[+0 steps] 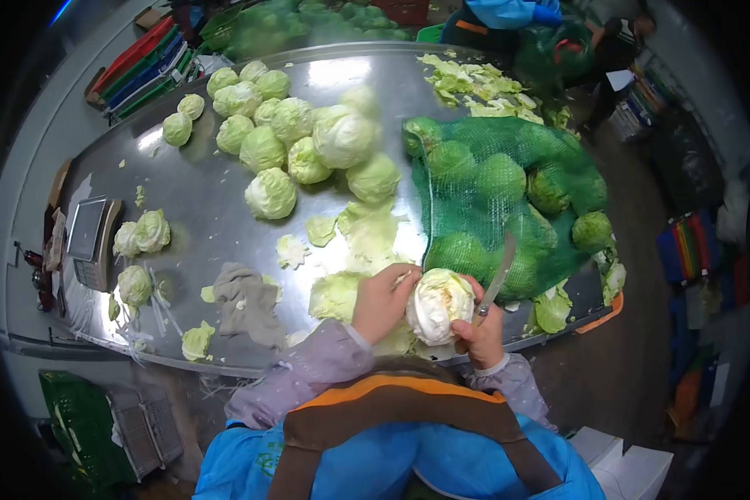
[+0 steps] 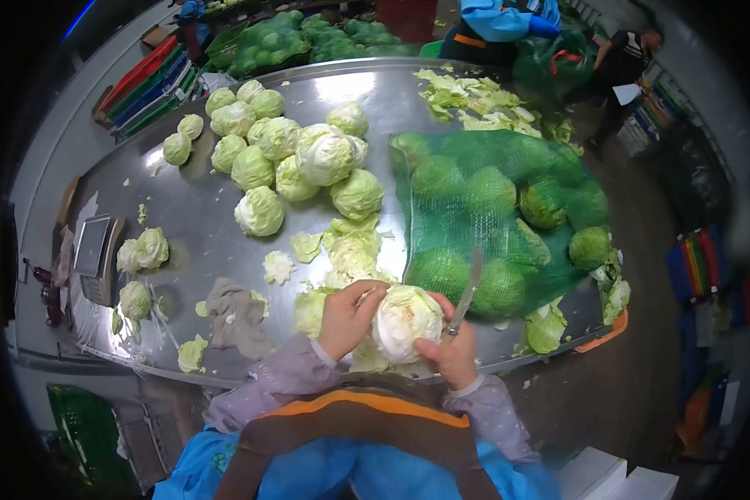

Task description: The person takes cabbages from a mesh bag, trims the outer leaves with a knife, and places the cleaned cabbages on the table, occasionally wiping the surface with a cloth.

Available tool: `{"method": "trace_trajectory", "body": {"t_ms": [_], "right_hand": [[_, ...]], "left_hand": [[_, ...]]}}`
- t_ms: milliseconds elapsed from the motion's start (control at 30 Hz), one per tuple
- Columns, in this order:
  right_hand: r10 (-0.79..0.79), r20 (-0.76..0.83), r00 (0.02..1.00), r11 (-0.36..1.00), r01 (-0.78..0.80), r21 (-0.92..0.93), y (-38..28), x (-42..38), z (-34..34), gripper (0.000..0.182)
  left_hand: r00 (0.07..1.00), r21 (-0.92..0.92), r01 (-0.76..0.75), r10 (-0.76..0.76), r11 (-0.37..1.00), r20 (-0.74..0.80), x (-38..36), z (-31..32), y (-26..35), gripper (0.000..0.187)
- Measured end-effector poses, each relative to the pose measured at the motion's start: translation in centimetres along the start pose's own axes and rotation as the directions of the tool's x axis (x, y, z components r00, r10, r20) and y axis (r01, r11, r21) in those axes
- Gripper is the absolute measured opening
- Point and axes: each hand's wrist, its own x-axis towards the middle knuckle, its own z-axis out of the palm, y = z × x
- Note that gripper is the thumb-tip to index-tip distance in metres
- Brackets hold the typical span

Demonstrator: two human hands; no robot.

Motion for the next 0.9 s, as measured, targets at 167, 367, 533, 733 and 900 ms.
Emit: {"method": "trace_trajectory", "body": {"t_ms": [167,367,533,733,900], "right_hand": [[0.137,-0.073,0.988,0.978,-0.123,0.171,1.3,0.7,-2.6,0.065],[0.204,-0.107,0.973,0.916,-0.151,0.372,-5.1,7.3,-8.3,0.053],[0.145,-0.143,0.979,0.849,-0.049,0.525,-9.4,13.8,-10.5,0.054],[0.101,-0.242,0.965,0.905,0.012,0.425,-9.5,22.0,-13.3,0.046],[0.075,-0.290,0.954,0.888,0.068,0.454,-7.8,27.3,-14.8,0.046]], "left_hand": [[0.958,0.465,-0.274,0.281,0.842,0.055,-0.2,-3.4,-4.1,0.093],[0.989,0.809,0.067,-0.148,0.584,0.025,-3.8,-7.9,-8.0,0.126],[0.982,0.854,0.042,-0.177,0.518,0.059,-5.0,-8.9,-13.0,0.131],[0.981,0.860,0.066,-0.191,0.506,0.037,-5.0,-9.0,-14.1,0.130],[0.981,0.865,0.097,-0.194,0.492,0.000,-5.0,-8.9,-14.6,0.128]]}}
